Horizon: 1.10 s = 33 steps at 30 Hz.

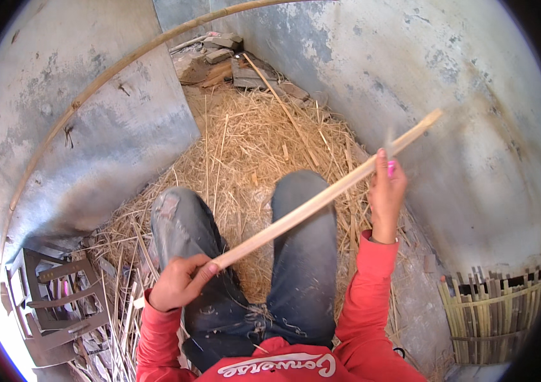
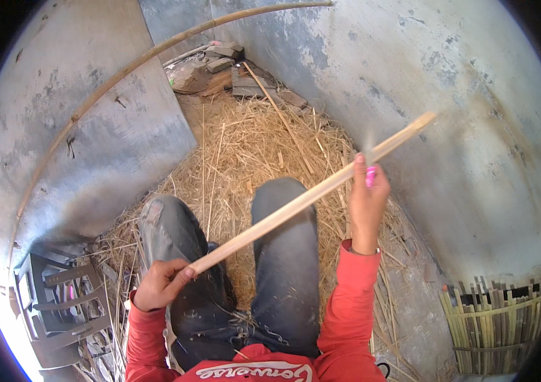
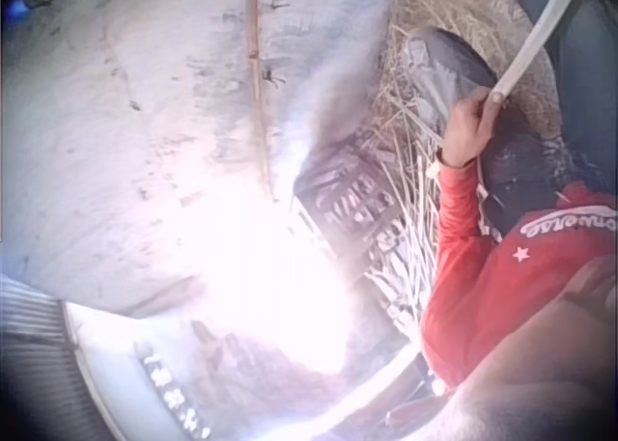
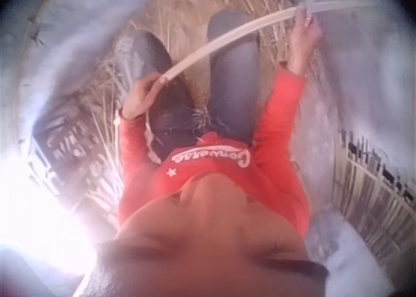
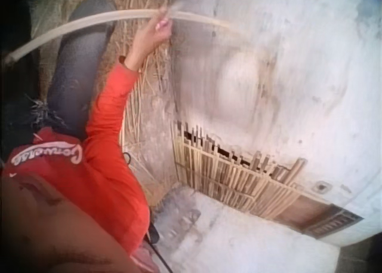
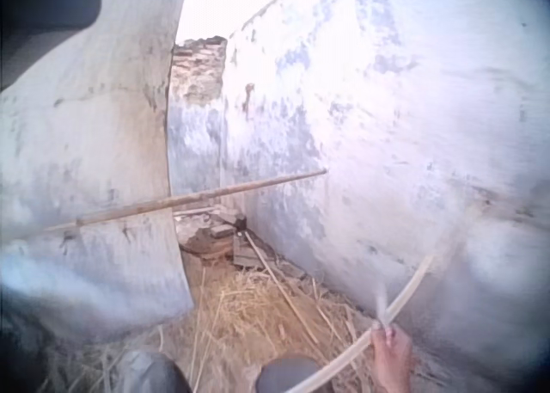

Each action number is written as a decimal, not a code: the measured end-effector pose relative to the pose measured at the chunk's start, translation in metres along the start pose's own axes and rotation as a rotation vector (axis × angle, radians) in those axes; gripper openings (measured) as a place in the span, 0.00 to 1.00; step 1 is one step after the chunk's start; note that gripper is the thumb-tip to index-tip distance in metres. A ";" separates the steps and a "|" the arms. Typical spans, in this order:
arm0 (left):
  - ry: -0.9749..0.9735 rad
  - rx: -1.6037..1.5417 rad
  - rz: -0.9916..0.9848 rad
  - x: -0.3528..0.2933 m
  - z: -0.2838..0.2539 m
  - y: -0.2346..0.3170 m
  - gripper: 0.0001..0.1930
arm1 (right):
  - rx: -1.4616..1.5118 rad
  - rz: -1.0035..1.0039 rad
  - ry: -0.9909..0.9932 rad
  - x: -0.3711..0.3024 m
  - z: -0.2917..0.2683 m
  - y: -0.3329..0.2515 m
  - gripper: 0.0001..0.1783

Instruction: The person is shaving a bamboo strip using a knife, removing thin layers along its length.

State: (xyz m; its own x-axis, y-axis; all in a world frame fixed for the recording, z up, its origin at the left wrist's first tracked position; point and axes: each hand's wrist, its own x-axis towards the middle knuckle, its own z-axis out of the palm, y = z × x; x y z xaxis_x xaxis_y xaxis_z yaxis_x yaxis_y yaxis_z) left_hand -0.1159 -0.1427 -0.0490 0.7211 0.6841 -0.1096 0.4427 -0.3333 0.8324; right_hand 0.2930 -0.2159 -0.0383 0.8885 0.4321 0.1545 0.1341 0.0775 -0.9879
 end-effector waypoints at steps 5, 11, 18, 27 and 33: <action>0.037 0.213 0.028 -0.011 0.010 0.018 0.16 | -0.577 -0.314 -0.161 -0.026 -0.019 0.035 0.26; 0.175 0.335 0.036 -0.029 0.016 0.024 0.18 | -0.639 -0.445 -0.104 -0.008 -0.023 0.044 0.26; 0.215 0.340 -0.024 -0.033 0.033 0.026 0.18 | -0.621 -0.411 -0.408 -0.086 0.002 0.043 0.27; 0.222 0.237 -0.086 -0.040 0.048 0.016 0.18 | -0.615 -0.390 -0.546 -0.083 0.000 0.037 0.27; 0.241 0.215 -0.078 -0.032 0.055 0.019 0.18 | -0.599 -0.433 -0.457 -0.078 0.018 0.026 0.27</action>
State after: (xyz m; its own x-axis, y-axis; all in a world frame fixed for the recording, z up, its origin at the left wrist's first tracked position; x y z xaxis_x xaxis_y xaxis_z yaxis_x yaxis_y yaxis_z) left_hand -0.1013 -0.2064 -0.0598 0.5447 0.8385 -0.0155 0.6129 -0.3854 0.6898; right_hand 0.2191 -0.2318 -0.0763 0.4598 0.8024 0.3804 0.7422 -0.1121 -0.6607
